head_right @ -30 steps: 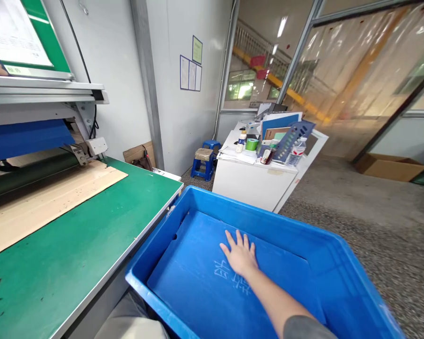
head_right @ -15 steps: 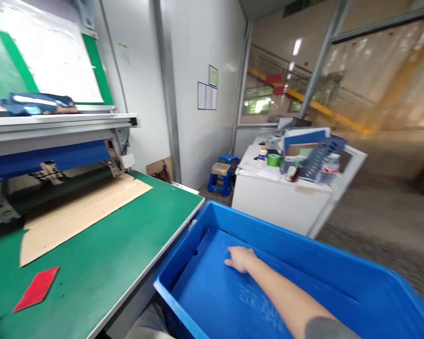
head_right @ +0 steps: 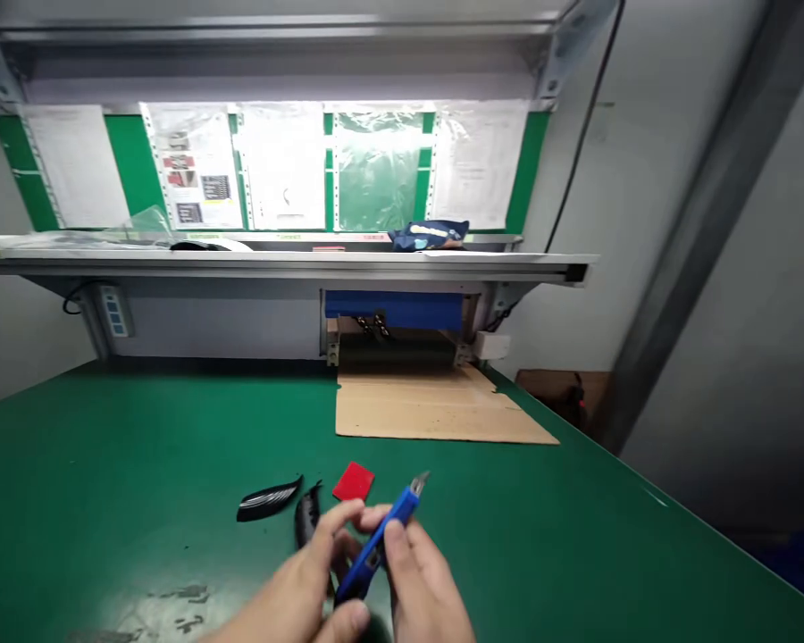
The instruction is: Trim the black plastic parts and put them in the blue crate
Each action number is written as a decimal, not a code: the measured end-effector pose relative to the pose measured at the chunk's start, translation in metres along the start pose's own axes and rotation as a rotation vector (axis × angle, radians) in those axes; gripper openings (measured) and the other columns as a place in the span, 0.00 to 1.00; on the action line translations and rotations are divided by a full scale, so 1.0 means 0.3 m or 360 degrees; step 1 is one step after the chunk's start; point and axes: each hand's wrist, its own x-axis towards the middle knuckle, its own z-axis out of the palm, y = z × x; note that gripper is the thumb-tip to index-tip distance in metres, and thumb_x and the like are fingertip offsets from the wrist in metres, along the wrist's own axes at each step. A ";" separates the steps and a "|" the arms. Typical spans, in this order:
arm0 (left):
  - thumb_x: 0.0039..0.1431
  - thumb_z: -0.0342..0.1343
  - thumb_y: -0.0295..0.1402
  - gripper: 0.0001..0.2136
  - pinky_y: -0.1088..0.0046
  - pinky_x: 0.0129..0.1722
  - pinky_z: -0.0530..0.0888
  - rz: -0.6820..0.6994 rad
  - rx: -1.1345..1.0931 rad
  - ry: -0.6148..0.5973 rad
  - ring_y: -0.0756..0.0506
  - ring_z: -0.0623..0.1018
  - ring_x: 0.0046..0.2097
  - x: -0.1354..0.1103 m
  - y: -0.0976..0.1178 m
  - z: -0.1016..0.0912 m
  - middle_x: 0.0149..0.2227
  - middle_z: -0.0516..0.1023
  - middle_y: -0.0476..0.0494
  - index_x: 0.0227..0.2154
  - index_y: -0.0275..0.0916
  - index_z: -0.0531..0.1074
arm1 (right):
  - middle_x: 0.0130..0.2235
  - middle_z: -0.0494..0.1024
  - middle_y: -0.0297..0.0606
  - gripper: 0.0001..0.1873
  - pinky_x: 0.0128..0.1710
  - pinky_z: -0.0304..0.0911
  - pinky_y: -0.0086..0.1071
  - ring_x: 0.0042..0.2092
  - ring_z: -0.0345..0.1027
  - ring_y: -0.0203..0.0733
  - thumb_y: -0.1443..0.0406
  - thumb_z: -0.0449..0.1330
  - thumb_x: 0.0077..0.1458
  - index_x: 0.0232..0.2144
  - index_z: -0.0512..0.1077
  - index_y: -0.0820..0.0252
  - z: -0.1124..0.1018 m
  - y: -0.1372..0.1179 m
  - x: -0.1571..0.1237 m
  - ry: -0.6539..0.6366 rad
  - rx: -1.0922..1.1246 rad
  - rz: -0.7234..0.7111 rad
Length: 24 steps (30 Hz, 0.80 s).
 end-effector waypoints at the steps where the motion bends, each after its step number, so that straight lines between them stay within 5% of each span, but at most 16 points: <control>1: 0.57 0.51 0.37 0.32 0.64 0.48 0.67 -0.0007 0.0166 0.0077 0.40 0.71 0.47 0.002 -0.012 -0.045 0.52 0.69 0.37 0.63 0.43 0.46 | 0.42 0.76 0.41 0.20 0.50 0.66 0.48 0.49 0.68 0.53 0.47 0.52 0.58 0.38 0.71 0.53 0.030 -0.026 0.046 0.0017 0.0136 -0.0011; 5: 0.56 0.52 0.34 0.23 0.53 0.53 0.61 -0.0345 0.0816 0.0210 0.33 0.65 0.54 0.020 -0.115 -0.227 0.54 0.67 0.36 0.56 0.42 0.63 | 0.35 0.74 0.37 0.19 0.42 0.69 0.42 0.40 0.71 0.47 0.49 0.56 0.57 0.43 0.67 0.55 0.090 -0.130 0.241 -0.0159 0.0170 -0.0070; 10: 0.44 0.61 0.30 0.12 0.48 0.49 0.63 -0.0481 0.0747 0.0232 0.30 0.70 0.46 0.080 -0.231 -0.325 0.39 0.74 0.33 0.35 0.34 0.76 | 0.28 0.66 0.32 0.25 0.27 0.63 0.32 0.27 0.62 0.38 0.48 0.45 0.63 0.54 0.61 0.55 0.159 -0.087 0.452 -0.0363 -0.0478 -0.0348; 15: 0.60 0.50 0.39 0.16 0.61 0.48 0.69 -0.0260 0.0238 0.0396 0.40 0.72 0.49 0.180 -0.254 -0.373 0.48 0.73 0.38 0.49 0.40 0.64 | 0.41 0.71 0.40 0.19 0.45 0.61 0.39 0.46 0.64 0.49 0.49 0.51 0.60 0.42 0.69 0.55 0.147 0.072 0.519 -0.0324 -0.0653 -0.0582; 20: 0.50 0.63 0.44 0.24 0.61 0.52 0.68 0.0006 -0.0973 0.0507 0.39 0.72 0.52 0.189 -0.314 -0.341 0.50 0.71 0.39 0.46 0.42 0.62 | 0.43 0.70 0.39 0.13 0.41 0.62 0.36 0.44 0.65 0.45 0.57 0.43 0.66 0.46 0.64 0.50 0.101 0.112 0.504 -0.0529 -0.1015 -0.0787; 24: 0.47 0.66 0.41 0.23 0.64 0.52 0.68 -0.0069 -0.1263 0.0513 0.41 0.72 0.52 0.148 -0.315 -0.311 0.50 0.72 0.41 0.45 0.44 0.65 | 0.36 0.70 0.38 0.24 0.33 0.61 0.35 0.36 0.64 0.44 0.45 0.42 0.62 0.47 0.64 0.51 0.111 0.095 0.504 -0.0704 -0.1312 -0.1013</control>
